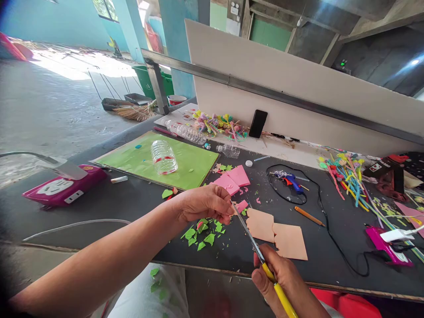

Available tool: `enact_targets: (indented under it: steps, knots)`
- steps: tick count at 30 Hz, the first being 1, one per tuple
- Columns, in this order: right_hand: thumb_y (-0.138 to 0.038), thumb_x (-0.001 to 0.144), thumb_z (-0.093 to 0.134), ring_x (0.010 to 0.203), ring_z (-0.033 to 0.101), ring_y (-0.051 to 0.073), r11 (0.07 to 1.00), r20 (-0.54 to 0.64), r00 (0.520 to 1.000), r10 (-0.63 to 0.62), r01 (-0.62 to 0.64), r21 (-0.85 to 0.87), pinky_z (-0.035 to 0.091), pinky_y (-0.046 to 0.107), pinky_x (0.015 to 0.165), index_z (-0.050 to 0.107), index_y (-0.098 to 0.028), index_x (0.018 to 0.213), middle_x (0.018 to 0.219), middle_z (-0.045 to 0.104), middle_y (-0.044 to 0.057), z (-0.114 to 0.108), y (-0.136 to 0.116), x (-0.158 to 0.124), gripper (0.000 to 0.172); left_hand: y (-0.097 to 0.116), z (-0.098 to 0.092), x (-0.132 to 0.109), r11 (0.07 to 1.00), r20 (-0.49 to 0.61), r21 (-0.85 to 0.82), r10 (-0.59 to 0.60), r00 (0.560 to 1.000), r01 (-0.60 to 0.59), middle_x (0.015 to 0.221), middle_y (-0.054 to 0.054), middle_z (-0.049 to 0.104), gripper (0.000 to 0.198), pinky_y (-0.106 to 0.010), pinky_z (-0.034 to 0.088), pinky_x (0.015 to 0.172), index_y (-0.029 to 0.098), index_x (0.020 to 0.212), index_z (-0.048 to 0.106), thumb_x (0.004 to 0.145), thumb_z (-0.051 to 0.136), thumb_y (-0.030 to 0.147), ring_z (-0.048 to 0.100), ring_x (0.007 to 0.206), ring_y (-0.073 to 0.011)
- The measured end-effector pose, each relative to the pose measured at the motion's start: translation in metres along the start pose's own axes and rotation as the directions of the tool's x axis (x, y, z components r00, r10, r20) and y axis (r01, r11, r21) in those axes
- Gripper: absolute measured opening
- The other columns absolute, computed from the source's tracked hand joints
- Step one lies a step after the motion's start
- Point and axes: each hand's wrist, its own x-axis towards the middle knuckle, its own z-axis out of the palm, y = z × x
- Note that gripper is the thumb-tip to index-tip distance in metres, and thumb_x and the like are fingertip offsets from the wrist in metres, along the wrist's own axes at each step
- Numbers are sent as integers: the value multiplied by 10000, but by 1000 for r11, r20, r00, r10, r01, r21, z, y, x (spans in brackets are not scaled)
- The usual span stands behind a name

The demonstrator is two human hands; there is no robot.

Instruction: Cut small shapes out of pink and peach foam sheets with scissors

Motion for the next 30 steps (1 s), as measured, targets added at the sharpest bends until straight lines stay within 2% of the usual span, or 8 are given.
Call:
enact_targets:
  steps: [14, 17, 22, 26, 30]
  knots:
    - [-740, 693, 443, 483, 361, 150, 998, -14, 1000, 8, -7, 56, 324, 288, 460, 562, -271, 748, 576, 434, -27, 0, -6, 0, 487, 1, 4, -2, 997, -29, -64, 42, 999, -44, 619, -44, 677, 218, -292, 507, 647, 100, 581, 619, 503, 803, 186, 622, 550, -129]
    - [-773, 678, 424, 481, 367, 151, 995, 28, 1000, 2, -5, 101, 312, 289, 449, 581, -269, 799, 586, 448, -18, -2, -3, 0, 541, 1, 5, -2, 996, -23, -71, 50, 998, -52, 612, -44, 675, 225, -294, 505, 648, 96, 577, 615, 501, 805, 191, 619, 543, -128]
    - [-809, 643, 436, 509, 431, 165, 977, 65, 998, 15, -28, 209, 359, 297, 484, 598, -242, 874, 587, 438, -15, -4, -2, -2, 634, 1, 5, -2, 996, -2, -70, 50, 999, -50, 593, -41, 669, 232, -298, 506, 662, 102, 581, 610, 505, 806, 201, 620, 542, -130]
    - [-826, 630, 425, 495, 382, 156, 977, 96, 995, 34, -53, 204, 300, 295, 475, 566, -252, 863, 572, 403, -27, -4, -5, -4, 636, -1, 5, -1, 997, 18, -63, 45, 999, -44, 604, -41, 669, 206, -300, 502, 666, 104, 595, 622, 532, 795, 197, 622, 557, -133]
    - [-826, 652, 377, 486, 322, 144, 989, 101, 995, 12, -27, 142, 234, 298, 470, 529, -252, 868, 550, 368, -43, -4, -7, -3, 632, -3, 6, -1, 996, 19, -73, 43, 999, -41, 606, -42, 666, 194, -298, 496, 659, 99, 611, 637, 539, 792, 189, 623, 562, -136]
